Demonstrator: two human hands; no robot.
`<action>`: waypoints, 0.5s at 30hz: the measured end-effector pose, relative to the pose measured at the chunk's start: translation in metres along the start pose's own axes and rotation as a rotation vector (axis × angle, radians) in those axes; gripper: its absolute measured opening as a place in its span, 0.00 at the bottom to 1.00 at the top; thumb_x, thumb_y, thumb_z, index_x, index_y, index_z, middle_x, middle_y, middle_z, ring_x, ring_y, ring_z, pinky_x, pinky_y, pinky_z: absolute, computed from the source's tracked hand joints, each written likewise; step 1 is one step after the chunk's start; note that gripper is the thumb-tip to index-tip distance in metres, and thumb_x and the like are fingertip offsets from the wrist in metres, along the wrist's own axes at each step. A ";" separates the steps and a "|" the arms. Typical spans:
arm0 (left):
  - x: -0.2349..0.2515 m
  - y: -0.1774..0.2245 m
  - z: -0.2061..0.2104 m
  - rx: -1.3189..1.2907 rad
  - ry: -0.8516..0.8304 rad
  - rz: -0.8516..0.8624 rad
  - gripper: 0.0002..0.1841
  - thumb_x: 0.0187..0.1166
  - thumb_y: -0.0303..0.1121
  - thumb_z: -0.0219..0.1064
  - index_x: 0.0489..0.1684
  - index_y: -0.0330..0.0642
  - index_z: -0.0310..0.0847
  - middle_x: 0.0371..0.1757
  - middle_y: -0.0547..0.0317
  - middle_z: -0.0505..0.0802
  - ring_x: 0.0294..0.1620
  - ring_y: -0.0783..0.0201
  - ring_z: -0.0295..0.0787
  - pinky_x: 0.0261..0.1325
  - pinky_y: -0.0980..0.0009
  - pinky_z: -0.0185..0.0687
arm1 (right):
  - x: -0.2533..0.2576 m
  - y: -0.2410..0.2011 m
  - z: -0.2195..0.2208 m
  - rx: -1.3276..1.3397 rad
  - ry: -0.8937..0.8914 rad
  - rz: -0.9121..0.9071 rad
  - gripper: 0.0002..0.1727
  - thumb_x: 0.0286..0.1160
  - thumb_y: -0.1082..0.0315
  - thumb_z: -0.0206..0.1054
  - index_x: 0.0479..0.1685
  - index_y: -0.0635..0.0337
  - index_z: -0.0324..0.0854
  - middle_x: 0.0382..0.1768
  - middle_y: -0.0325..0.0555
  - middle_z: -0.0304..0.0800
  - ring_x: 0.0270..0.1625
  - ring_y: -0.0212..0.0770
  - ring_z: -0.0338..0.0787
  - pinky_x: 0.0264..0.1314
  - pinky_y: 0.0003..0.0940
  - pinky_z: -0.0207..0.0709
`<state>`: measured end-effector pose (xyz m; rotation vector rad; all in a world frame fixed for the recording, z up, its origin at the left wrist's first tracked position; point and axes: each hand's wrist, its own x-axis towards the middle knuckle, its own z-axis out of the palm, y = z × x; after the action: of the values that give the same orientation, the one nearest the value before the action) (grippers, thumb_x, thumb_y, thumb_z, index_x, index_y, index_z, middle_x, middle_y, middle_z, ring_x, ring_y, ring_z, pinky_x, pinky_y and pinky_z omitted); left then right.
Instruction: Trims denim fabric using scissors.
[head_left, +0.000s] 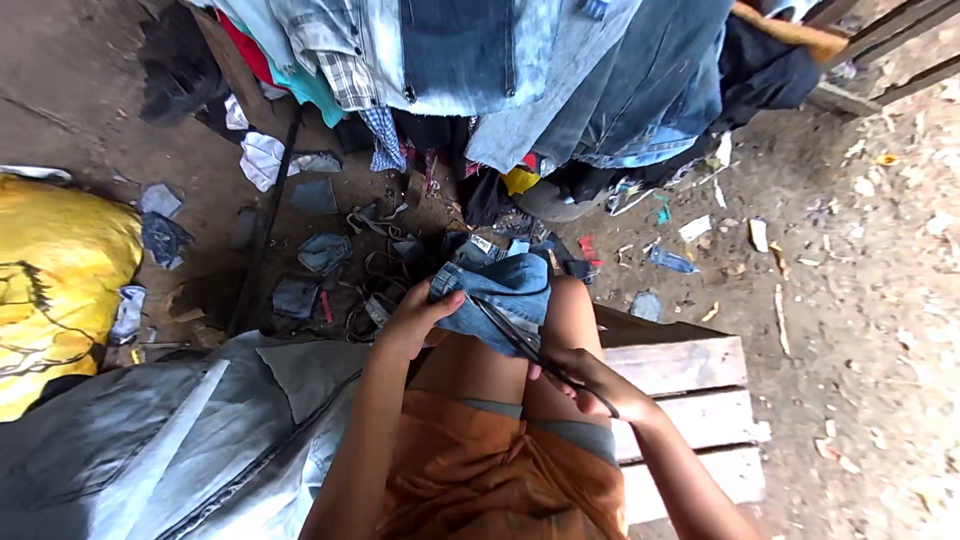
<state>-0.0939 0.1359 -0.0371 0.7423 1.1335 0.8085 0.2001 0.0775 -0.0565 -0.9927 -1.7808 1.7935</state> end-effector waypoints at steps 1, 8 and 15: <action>-0.001 0.001 0.000 0.014 0.003 0.021 0.14 0.81 0.22 0.62 0.62 0.33 0.76 0.46 0.63 0.92 0.48 0.76 0.89 0.60 0.74 0.86 | 0.005 0.001 0.000 0.004 -0.002 -0.015 0.53 0.52 0.12 0.57 0.46 0.59 0.83 0.23 0.22 0.74 0.26 0.13 0.70 0.29 0.12 0.64; -0.006 0.000 -0.007 0.021 0.001 0.080 0.07 0.77 0.21 0.64 0.48 0.36 0.81 0.39 0.69 0.93 0.44 0.79 0.90 0.58 0.76 0.86 | 0.027 0.007 -0.007 0.083 -0.025 -0.059 0.47 0.46 0.17 0.70 0.43 0.56 0.84 0.21 0.17 0.71 0.23 0.09 0.66 0.24 0.08 0.58; -0.009 -0.004 -0.016 0.029 -0.040 0.140 0.23 0.72 0.29 0.71 0.65 0.37 0.73 0.50 0.70 0.91 0.53 0.79 0.88 0.63 0.76 0.84 | 0.050 0.009 -0.011 0.096 -0.060 -0.144 0.50 0.51 0.14 0.62 0.41 0.59 0.84 0.17 0.21 0.70 0.20 0.11 0.66 0.23 0.10 0.58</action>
<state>-0.1108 0.1274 -0.0400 0.8658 1.0680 0.8925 0.1772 0.1208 -0.0738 -0.7610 -1.7359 1.8175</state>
